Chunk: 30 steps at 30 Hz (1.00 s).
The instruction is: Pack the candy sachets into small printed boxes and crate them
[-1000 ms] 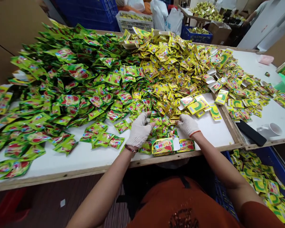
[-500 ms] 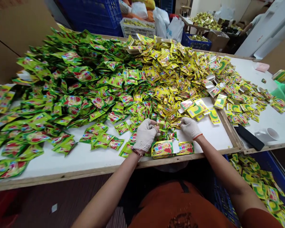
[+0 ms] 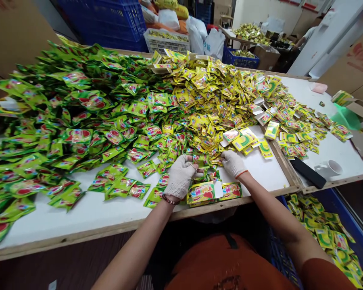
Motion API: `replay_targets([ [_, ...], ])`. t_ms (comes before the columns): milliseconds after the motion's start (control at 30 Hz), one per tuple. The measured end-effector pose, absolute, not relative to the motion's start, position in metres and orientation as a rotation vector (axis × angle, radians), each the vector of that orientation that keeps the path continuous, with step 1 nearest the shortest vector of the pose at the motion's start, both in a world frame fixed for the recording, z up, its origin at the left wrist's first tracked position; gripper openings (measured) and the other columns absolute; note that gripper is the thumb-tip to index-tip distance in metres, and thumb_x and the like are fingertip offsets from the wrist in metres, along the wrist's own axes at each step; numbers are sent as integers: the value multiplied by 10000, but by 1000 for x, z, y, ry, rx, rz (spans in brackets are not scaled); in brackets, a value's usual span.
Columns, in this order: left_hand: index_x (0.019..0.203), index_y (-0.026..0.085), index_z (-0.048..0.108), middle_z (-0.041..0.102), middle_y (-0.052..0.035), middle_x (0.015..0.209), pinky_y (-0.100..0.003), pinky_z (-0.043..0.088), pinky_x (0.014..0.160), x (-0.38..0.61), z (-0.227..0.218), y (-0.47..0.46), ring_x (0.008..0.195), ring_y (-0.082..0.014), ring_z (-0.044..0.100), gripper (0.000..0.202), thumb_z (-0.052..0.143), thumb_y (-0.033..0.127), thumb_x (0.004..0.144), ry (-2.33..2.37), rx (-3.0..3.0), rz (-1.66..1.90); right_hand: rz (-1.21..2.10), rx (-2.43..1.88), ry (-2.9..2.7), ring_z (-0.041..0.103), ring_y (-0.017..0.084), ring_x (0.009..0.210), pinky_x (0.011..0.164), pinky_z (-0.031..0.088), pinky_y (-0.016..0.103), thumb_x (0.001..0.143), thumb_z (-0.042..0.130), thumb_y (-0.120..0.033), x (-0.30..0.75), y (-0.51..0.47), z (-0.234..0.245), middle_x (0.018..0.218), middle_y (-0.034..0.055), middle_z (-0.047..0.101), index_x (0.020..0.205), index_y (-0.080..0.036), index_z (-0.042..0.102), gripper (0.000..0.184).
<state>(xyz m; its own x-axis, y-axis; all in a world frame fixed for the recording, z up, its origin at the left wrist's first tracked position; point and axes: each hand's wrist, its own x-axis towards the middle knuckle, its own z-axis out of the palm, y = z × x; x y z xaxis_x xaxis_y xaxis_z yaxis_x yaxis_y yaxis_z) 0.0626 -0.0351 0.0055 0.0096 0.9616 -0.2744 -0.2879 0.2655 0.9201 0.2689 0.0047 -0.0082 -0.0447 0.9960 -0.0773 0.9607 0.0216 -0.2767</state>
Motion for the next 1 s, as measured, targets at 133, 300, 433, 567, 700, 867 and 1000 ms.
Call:
replay_targets([
  [133,1094,181,490,602,67,744,-235,592,527,62,15,-40,592,-147,714,532,708,215,611,1089,689,1116,350,-1796,-2317,607,218,947,783,452,297,879,617,-328,274,-7,-10,1165,95,639,1051,-210,686,220],
  [300,1074,177,503,581,70,722,-228,596,547,60,18,-41,592,-125,692,458,690,219,658,1148,753,1109,393,-1716,-2291,590,229,936,812,448,318,839,506,-123,285,-9,-3,1035,123,650,947,-155,643,177],
  [433,1084,171,564,505,99,651,-215,595,585,60,15,-41,546,-77,617,418,686,218,687,1196,938,1092,654,-1637,-2201,569,163,728,674,445,267,942,393,-231,290,-19,22,771,41,613,834,-172,568,214],
  [567,1055,163,589,625,29,792,-273,612,634,66,14,-45,671,-126,655,393,693,266,691,1065,1018,1009,1138,-1367,-2192,482,108,602,569,364,229,907,490,-325,284,-25,45,642,-30,512,714,-187,509,237],
  [700,983,153,614,673,-39,946,-285,591,653,69,20,-47,812,-183,668,342,696,381,742,1015,1123,957,1182,-1368,-2240,443,96,583,549,312,228,859,555,-297,281,-20,50,602,-39,489,647,-180,498,249],
  [867,889,160,626,670,-27,849,-253,529,597,70,29,-46,744,-168,617,319,687,454,781,1092,1326,872,1056,-1417,-1893,494,114,657,582,395,228,794,672,-348,275,-23,35,710,-18,569,786,-171,593,194],
  [1000,899,175,611,660,-21,830,-263,509,569,78,30,-44,698,-167,607,296,667,446,794,1058,1312,835,1453,-1297,-1649,568,125,630,536,473,228,824,640,-416,268,-35,26,806,6,643,1046,-178,638,325],
])
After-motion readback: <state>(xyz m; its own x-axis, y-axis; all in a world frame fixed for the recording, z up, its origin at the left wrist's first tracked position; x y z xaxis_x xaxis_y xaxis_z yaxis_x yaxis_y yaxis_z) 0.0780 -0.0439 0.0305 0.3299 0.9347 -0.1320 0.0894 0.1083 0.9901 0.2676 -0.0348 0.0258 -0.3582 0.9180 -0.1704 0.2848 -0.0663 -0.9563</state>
